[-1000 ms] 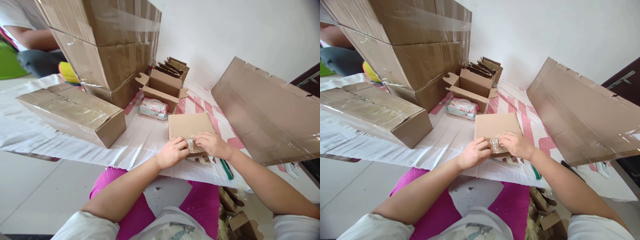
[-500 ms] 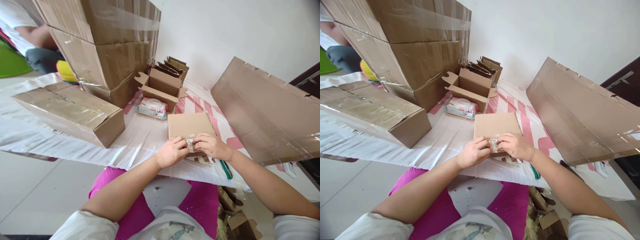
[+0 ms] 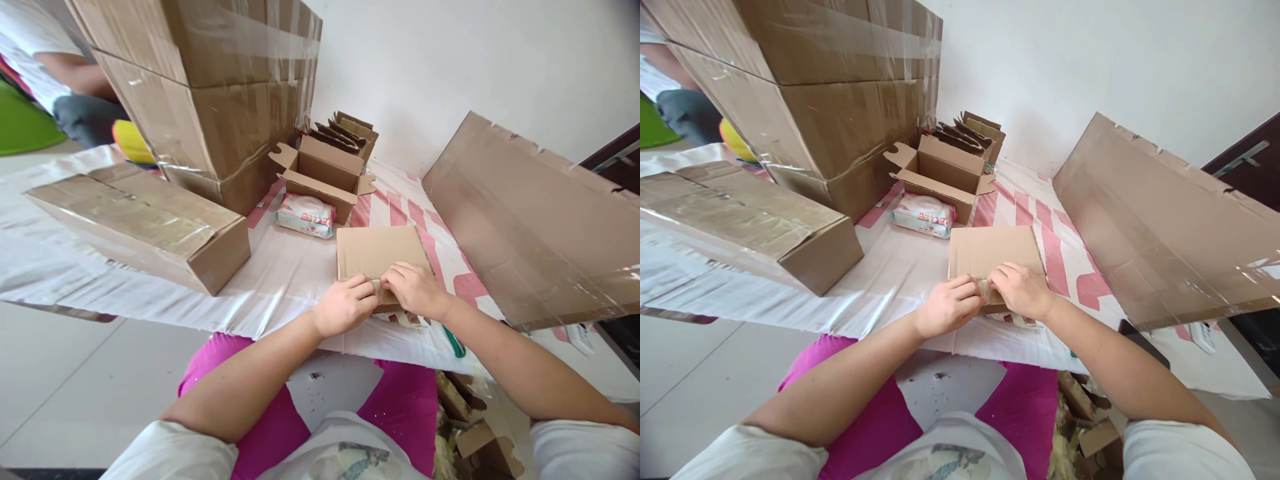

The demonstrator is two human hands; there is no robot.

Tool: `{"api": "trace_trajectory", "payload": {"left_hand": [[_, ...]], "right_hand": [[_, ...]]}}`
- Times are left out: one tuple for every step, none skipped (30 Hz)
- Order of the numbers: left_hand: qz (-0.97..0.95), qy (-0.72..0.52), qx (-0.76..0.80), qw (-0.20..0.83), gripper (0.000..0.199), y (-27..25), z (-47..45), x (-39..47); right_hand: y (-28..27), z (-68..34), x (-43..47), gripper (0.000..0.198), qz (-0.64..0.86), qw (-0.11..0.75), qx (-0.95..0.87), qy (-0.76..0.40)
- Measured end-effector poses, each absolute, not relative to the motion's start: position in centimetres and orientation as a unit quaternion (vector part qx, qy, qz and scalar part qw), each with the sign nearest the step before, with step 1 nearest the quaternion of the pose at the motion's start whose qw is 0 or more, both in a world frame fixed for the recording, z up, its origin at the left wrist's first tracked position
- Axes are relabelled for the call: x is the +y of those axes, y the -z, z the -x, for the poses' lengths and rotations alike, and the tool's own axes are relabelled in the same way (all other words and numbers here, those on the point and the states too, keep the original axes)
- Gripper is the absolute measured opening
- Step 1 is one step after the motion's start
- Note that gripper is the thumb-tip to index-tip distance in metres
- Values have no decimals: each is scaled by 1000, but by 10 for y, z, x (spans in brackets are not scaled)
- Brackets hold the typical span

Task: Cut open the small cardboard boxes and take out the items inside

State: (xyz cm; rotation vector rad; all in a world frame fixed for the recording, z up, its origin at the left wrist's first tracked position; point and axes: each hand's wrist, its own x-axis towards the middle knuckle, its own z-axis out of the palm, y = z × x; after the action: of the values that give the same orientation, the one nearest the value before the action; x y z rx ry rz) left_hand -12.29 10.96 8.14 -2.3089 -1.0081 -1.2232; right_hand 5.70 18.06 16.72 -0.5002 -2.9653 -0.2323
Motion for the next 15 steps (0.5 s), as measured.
{"api": "trace_trajectory", "payload": {"left_hand": [[811, 432, -355, 171, 21, -82, 123, 109], [811, 433, -356, 171, 22, -82, 123, 108], [811, 431, -357, 170, 22, -82, 123, 108], [814, 427, -357, 167, 23, -82, 123, 107], [818, 420, -357, 164, 23, -82, 122, 107], [823, 413, -357, 161, 23, -82, 122, 106], [825, 407, -358, 160, 23, -82, 122, 106], [826, 405, -359, 160, 24, -81, 122, 106], [825, 405, -360, 160, 24, -81, 122, 106], [824, 407, -360, 161, 24, -81, 122, 106], [823, 408, -360, 161, 24, -81, 123, 106], [824, 408, -359, 160, 24, -81, 123, 106], [825, 407, -358, 160, 24, -81, 124, 106], [826, 405, -357, 160, 24, -81, 124, 106], [827, 405, -356, 160, 23, -81, 124, 106]], "right_hand": [[-166, -56, 181, 16, 173, 62, -980, 76], [-165, -54, 182, 16, 186, 61, -978, 75], [-165, -52, 182, 15, 207, 61, -974, 74], [-164, -50, 183, 15, 237, 61, -967, 72], [-163, -49, 184, 15, 270, 61, -959, 67], [-162, -47, 185, 15, 302, 61, -949, 60], [-162, -45, 186, 15, 328, 63, -941, 52], [-161, -44, 187, 14, 345, 66, -935, 43], [-161, -43, 188, 13, 355, 72, -931, 33], [-161, -43, 189, 13, 360, 80, -929, 23], [-161, -43, 190, 13, 362, 89, -928, 13], [-161, -43, 191, 13, 362, 98, -927, 3], [-161, -44, 191, 13, 361, 106, -927, -8], [-161, -46, 192, 13, 360, 113, -926, -23], [-162, -47, 193, 14, 360, 121, -924, -44]]}}
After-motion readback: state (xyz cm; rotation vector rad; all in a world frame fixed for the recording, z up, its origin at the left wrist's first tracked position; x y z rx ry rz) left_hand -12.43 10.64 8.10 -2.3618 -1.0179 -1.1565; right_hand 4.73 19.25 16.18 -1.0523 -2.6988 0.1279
